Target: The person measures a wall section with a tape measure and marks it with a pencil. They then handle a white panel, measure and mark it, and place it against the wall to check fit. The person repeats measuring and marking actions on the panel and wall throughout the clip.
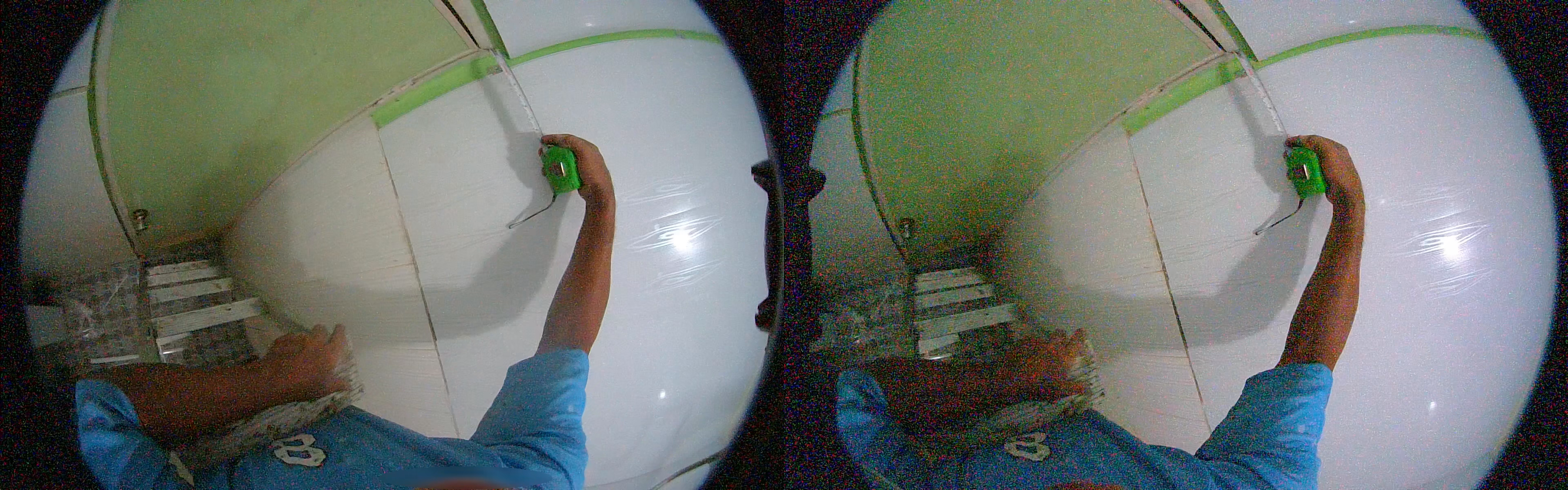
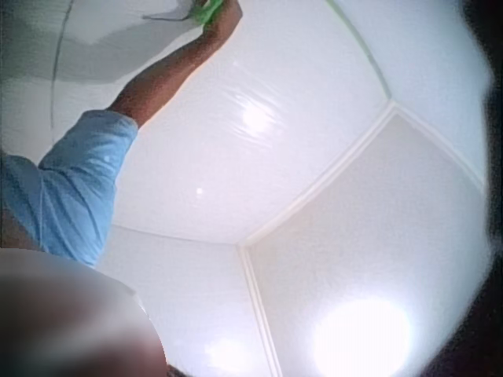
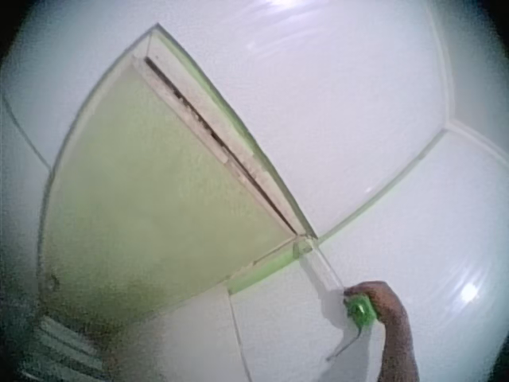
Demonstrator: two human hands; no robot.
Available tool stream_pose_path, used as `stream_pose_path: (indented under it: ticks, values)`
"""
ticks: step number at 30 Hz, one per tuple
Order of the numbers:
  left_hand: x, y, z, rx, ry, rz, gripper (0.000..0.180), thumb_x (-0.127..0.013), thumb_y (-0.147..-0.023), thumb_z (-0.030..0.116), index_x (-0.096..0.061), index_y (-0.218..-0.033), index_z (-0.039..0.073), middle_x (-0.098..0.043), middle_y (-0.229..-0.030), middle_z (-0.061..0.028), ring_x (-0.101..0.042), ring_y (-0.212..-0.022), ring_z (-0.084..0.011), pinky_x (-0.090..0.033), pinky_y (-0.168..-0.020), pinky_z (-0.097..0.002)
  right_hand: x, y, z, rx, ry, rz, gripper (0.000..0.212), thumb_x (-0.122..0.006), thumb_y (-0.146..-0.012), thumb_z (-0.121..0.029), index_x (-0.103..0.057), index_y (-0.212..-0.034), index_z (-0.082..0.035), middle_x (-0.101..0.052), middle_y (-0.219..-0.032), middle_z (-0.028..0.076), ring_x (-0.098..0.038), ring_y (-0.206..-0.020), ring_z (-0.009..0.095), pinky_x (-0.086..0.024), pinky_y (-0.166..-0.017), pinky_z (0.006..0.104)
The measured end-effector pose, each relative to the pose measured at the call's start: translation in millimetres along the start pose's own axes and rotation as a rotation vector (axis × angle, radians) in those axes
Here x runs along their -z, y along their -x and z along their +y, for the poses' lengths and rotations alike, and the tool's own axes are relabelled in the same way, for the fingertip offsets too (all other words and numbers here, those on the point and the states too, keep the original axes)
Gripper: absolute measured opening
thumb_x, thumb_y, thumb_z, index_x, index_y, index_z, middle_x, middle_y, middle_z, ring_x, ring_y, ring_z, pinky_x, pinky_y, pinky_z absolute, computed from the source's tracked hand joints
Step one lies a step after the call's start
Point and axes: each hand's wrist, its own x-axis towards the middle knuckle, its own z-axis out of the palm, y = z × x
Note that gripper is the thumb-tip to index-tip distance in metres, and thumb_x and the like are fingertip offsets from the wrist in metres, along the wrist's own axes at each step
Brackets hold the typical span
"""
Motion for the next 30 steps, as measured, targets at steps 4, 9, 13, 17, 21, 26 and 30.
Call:
stream_pose_path:
  ticks: [4, 9, 13, 17, 21, 26, 30]
  values:
    - [-3.9, -3.0, -0.2, -0.034, 0.036, 0.042, 0.101, -0.073, -0.092, 0.062, -0.035, -0.156, -0.007, -0.064, -0.13, -0.0312, -0.068, -0.116, -0.0473, -0.057, -0.099, -0.0561, -26.1, 79.5, -20.2, 0.003, -0.067, -0.171, 0.034, -0.071, -0.093, -0.03, -0.08, -0.107, 0.0, -0.078, -0.096, 0.01, -0.074, -0.088, 0.021, -0.06, -0.081, 0.0368]
    - [3.0, -0.2, 12.2, 0.051, -0.078, -0.041, 0.101, -0.069, -0.092, 0.066, -0.036, -0.157, -0.005, -0.065, -0.13, -0.0297, -0.067, -0.119, -0.0465, -0.055, -0.102, -0.0575, -106.3, 197.3, 4.8, 0.104, -0.159, -0.256, 0.034, -0.077, -0.09, -0.028, -0.081, -0.11, -0.001, -0.078, -0.095, 0.005, -0.071, -0.088, 0.018, -0.057, -0.085, 0.033]
    - [2.1, 7.1, 24.6, 0.098, -0.18, -0.075, 0.094, -0.069, -0.093, 0.065, -0.042, -0.154, -0.001, -0.066, -0.129, -0.03, -0.068, -0.117, -0.0465, -0.057, -0.098, -0.0573, -191.4, 279.8, 44.3, -0.121, -0.682, -0.415, 0.041, -0.075, -0.09, -0.028, -0.078, -0.117, 0.002, -0.078, -0.104, 0.014, -0.073, -0.09, 0.022, -0.059, -0.088, 0.0351]
    - [-4.1, 14.1, 29.0, 0.081, -0.167, 0.046, 0.082, -0.068, -0.094, 0.063, -0.051, -0.145, 0.001, -0.069, -0.119, -0.0291, -0.071, -0.111, -0.0469, -0.059, -0.093, -0.0563, -268.1, 324.5, 69.9, -0.199, -1.253, -0.41, 0.069, -0.075, -0.084, -0.044, -0.069, -0.128, 0.009, -0.074, -0.113, 0.023, -0.075, -0.093, 0.033, -0.062, -0.085, 0.0418]
    - [-9.3, 10.9, 19.7, 0.036, -0.238, 0.113, 0.076, -0.064, -0.097, 0.062, -0.054, -0.14, 0.001, -0.071, -0.113, -0.0273, -0.072, -0.104, -0.0467, -0.06, -0.089, -0.0552, -299.4, 352.6, 72.7, -0.182, -1.351, -0.321, 0.076, -0.076, -0.085, -0.045, -0.062, -0.137, 0.008, -0.069, -0.128, 0.023, -0.072, -0.105, 0.033, -0.06, -0.091, 0.0413]
    - [-14.8, 25.6, 22.0, 0.091, -0.216, 0.111, 0.074, -0.068, -0.096, 0.054, -0.052, -0.145, 0.002, -0.069, -0.123, -0.0285, -0.068, -0.113, -0.0461, -0.055, -0.1, -0.0555, -309.0, 354.1, 65.4, -0.046, -0.833, 0.008, 0.06, -0.078, -0.089, -0.038, -0.068, -0.133, 0.002, -0.071, -0.122, 0.017, -0.071, -0.101, 0.028, -0.057, -0.091, 0.0372]
    - [-22.4, 109.1, 44.1, 0.221, -0.296, 0.272, 0.086, -0.078, -0.088, 0.049, -0.047, -0.155, 0.005, -0.053, -0.15, -0.0296, -0.048, -0.139, -0.0469, -0.036, -0.119, -0.0563, -319.4, 289.9, 85.6, 0.01, -0.297, 0.214, 0.052, -0.079, -0.09, -0.038, -0.073, -0.129, -0.003, -0.073, -0.111, 0.015, -0.07, -0.101, 0.026, -0.054, -0.093, 0.0367]
